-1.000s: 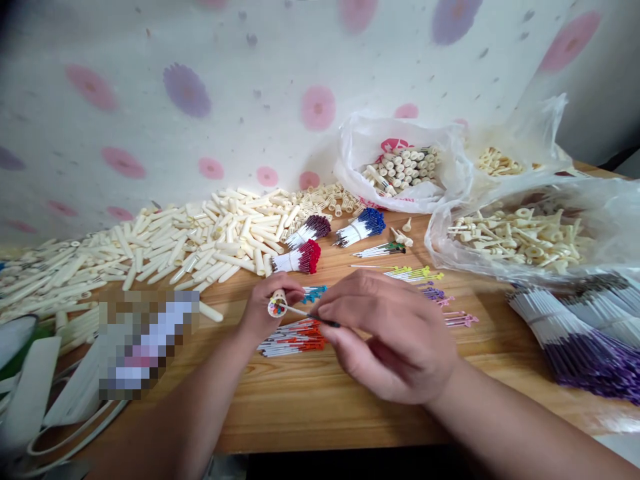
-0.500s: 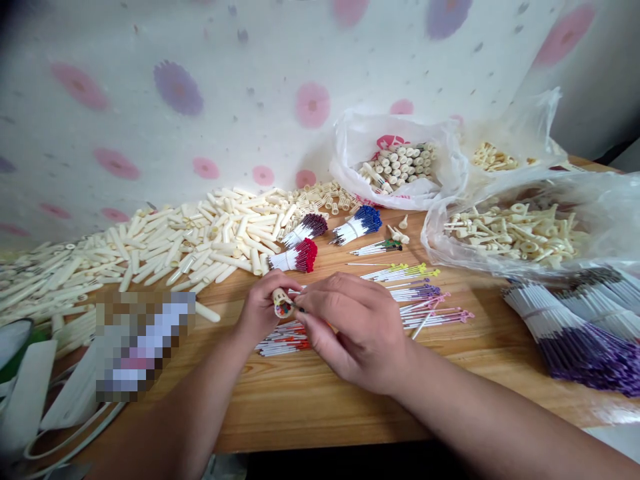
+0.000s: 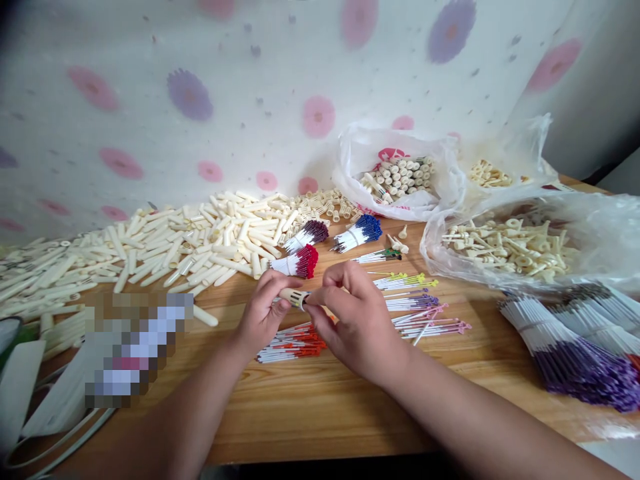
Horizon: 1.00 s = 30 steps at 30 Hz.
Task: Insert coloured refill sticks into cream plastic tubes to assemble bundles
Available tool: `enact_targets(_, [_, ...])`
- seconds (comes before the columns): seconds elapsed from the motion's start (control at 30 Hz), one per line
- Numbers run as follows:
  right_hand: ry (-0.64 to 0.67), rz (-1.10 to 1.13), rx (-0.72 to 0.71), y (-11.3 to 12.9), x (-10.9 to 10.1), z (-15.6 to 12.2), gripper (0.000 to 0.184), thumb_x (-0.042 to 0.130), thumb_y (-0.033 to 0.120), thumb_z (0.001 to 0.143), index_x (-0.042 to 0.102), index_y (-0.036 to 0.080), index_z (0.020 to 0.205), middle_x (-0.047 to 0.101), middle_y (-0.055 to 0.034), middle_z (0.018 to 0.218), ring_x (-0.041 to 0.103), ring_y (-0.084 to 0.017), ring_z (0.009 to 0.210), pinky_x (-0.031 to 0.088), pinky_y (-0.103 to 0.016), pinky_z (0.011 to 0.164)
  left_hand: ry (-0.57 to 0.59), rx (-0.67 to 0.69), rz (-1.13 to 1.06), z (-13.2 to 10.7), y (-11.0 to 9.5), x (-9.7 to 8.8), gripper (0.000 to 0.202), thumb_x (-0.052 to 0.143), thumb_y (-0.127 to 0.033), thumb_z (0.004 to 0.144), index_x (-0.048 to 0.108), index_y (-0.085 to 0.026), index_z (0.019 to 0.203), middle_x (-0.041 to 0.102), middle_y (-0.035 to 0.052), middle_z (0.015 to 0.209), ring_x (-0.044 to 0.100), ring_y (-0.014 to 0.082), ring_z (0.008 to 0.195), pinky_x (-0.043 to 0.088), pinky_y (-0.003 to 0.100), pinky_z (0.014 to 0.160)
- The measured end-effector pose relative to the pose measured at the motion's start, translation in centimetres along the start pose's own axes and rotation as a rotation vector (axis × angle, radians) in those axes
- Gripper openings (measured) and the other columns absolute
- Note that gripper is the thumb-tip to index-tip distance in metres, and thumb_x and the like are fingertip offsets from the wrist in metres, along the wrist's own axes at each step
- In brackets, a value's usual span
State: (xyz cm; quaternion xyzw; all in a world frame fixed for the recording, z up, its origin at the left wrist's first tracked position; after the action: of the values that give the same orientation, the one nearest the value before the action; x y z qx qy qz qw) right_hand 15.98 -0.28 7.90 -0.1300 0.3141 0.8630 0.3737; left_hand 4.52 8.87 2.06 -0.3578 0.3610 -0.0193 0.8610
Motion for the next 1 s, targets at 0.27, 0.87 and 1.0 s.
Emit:
enact_targets(0.27, [-0.012, 0.117, 0.136, -1.9, 0.5, 0.0, 0.007, 0.061, 0.015, 0.08, 0.063, 0.021, 0.08, 0.05, -0.0026, 0.08, 0.053, -0.015, 0.076, 0.046, -0.03, 0.066, -0.184, 0.043, 0.167, -0.2, -0.5, -1.5, 0.043, 0.044, -0.053, 0.087, 0.066, -0.018, 0.095, 0.05, 0.0068, 0.087, 0.051, 0.0199, 0.085, 0.043, 0.033, 0.077])
enact_targets(0.87, [0.441, -0.511, 0.42, -18.1, -2.3, -0.2, 0.017, 0.055, 0.018, 0.081, 0.072, 0.018, 0.082, 0.068, -0.0068, 0.087, 0.06, -0.018, 0.08, 0.044, -0.028, 0.073, -0.147, -0.165, -0.083, -0.1, 3.3, -1.2, 0.038, 0.04, -0.051, 0.09, 0.058, -0.017, 0.091, 0.052, 0.0031, 0.082, 0.05, 0.0172, 0.078, 0.041, 0.028, 0.074])
enact_targets(1.0, [0.605, -0.633, 0.431, -20.2, -0.5, -1.7, 0.021, 0.053, 0.012, 0.078, 0.072, 0.018, 0.084, 0.068, -0.0085, 0.092, 0.059, -0.02, 0.087, 0.042, -0.027, 0.074, -0.12, -0.234, -0.174, -0.2, 4.0, -0.7, 0.039, 0.043, -0.053, 0.088, 0.059, -0.018, 0.09, 0.054, 0.0028, 0.081, 0.049, 0.0167, 0.076, 0.04, 0.026, 0.073])
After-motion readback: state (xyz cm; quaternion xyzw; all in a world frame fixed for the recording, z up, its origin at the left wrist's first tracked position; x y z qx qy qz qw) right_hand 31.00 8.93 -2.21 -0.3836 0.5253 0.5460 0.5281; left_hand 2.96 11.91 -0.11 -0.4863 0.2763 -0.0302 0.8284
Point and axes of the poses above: each hand's wrist, its own z-axis towards the middle knuckle, its own x-axis out of the palm, y = z × x, the point moved 10 cm from there along z, towards the middle knuckle
